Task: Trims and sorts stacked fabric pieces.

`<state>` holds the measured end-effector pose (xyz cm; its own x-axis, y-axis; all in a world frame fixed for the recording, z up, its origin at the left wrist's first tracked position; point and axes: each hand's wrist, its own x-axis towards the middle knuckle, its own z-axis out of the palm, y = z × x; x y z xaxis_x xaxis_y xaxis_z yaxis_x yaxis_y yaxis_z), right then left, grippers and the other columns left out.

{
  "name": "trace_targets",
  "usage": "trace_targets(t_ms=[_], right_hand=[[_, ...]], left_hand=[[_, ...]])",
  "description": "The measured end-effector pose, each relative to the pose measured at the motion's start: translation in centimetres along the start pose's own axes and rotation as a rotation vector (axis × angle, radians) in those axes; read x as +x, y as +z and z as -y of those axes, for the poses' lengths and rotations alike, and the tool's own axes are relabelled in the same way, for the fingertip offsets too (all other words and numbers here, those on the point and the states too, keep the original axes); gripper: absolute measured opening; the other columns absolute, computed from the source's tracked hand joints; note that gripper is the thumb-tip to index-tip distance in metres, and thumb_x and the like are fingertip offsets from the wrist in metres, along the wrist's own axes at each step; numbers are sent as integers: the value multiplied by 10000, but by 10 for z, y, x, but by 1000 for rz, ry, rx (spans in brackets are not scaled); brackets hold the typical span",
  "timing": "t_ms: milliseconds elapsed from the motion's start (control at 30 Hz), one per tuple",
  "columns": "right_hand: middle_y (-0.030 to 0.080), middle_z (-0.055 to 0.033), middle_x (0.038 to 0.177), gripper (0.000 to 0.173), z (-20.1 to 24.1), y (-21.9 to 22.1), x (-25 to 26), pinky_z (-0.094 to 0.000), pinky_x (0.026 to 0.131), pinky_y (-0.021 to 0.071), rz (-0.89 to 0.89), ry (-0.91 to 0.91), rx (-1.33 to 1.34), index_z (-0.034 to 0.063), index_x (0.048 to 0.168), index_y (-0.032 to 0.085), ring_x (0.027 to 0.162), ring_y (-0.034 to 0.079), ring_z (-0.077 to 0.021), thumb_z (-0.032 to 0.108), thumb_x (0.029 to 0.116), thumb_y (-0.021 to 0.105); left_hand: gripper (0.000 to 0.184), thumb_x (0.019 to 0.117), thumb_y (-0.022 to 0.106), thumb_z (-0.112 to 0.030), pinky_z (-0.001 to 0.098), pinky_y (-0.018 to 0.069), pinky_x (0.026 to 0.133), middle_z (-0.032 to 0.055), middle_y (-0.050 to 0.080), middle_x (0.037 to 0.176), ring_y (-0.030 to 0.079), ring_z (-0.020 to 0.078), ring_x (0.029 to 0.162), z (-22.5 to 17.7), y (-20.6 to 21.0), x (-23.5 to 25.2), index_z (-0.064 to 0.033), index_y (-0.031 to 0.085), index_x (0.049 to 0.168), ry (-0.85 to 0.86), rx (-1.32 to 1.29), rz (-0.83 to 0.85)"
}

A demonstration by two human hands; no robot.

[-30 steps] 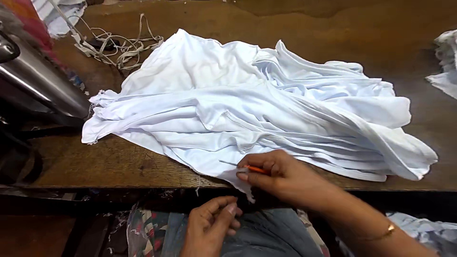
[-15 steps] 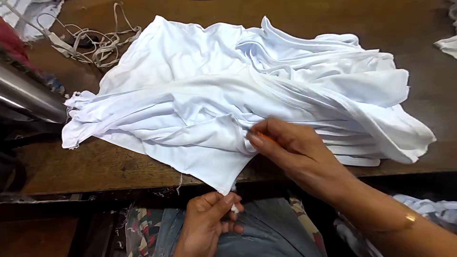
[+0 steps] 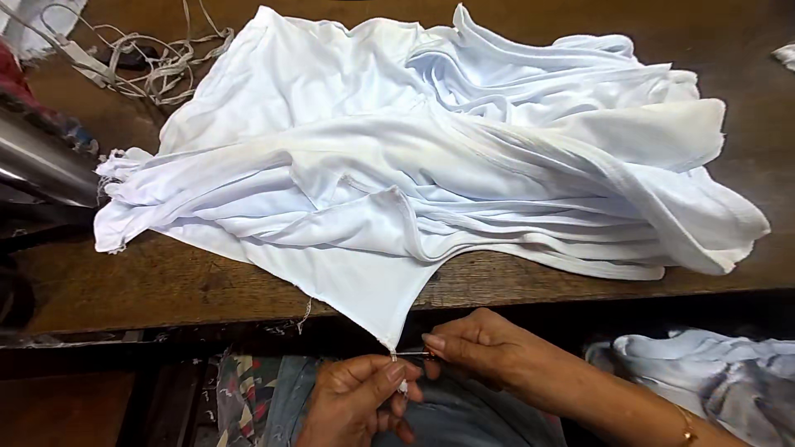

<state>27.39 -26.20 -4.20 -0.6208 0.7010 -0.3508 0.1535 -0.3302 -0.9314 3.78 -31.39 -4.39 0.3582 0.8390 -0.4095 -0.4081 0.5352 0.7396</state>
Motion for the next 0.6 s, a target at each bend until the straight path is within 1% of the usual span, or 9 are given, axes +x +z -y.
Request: trace_targets(t_ms=[133, 200, 300, 333, 400, 467, 533, 567, 600], right_hand=[[505, 101, 609, 376, -2, 5, 6, -142, 444, 264, -37, -43, -15, 145, 815, 706, 482, 363, 34, 313, 1075, 493], [542, 98, 629, 391, -6, 7, 7, -152, 468, 304, -98, -79, -121, 152, 792, 701, 508, 405, 28, 331, 1073, 496], [512, 102, 622, 436, -16, 7, 7, -189, 505, 332, -204, -195, -336, 173, 784, 669, 541, 433, 9, 407, 1084, 455], [494, 102, 617, 439, -18, 7, 5, -190, 501, 337, -242, -269, -384, 176, 813, 673, 539, 433, 8, 426, 1089, 440], [507, 98, 653, 398, -16, 10, 2, -168, 511, 380, -323, -449, -450, 171, 934, 683, 562, 460, 20, 466, 1081, 460], [535, 76, 710, 392, -11, 17, 3, -155, 529, 411, -458, -617, -602, 139, 1063, 655, 597, 477, 27, 521, 1019, 581], [646, 24, 828, 398, -5, 26, 11, -204, 579, 495, -576, -708, -832, 92, 1159, 640, 682, 578, -26, 445, 978, 666], [685, -2, 869, 364, -4, 30, 18, -248, 588, 529, -610, -728, -928, 68, 1192, 650, 708, 625, -71, 362, 977, 666], [684, -11, 857, 311, -4, 34, 25, -271, 569, 527, -628, -746, -993, 56, 1181, 669, 698, 633, -98, 286, 973, 650]], left_hand=[[194, 1005, 632, -118, 283, 604, 610, 109, 740, 880, 694, 127, 692, 0, 0, 1, 12, 773, 1029, -9, -16, 0], [192, 1004, 630, -112, 282, 607, 623, 109, 746, 882, 696, 123, 690, 1, -1, 1, 11, 775, 1028, -11, 1, 19], [171, 991, 647, -91, 282, 607, 617, 112, 750, 874, 696, 124, 676, 7, -2, 1, 16, 777, 1019, 21, 80, 30], [152, 980, 664, -85, 280, 609, 613, 105, 753, 873, 698, 122, 674, 8, -3, 1, 13, 777, 1004, 60, 150, 22], [101, 943, 712, -78, 266, 615, 612, 74, 747, 859, 700, 107, 678, 11, -6, 1, 3, 773, 940, 188, 360, -5], [77, 895, 765, -98, 213, 577, 622, 24, 721, 820, 665, 58, 691, 13, -10, 1, -24, 777, 875, 283, 570, 2], [97, 866, 798, -127, 177, 520, 599, 11, 703, 792, 611, 23, 663, 15, -12, 1, -34, 772, 854, 309, 730, 44], [118, 858, 806, -140, 171, 495, 586, 19, 689, 787, 586, 23, 648, 16, -12, 1, -30, 769, 878, 315, 816, 58], [155, 850, 809, -163, 175, 476, 588, 27, 675, 792, 570, 35, 648, 16, -11, 1, -29, 763, 913, 333, 914, 49]])
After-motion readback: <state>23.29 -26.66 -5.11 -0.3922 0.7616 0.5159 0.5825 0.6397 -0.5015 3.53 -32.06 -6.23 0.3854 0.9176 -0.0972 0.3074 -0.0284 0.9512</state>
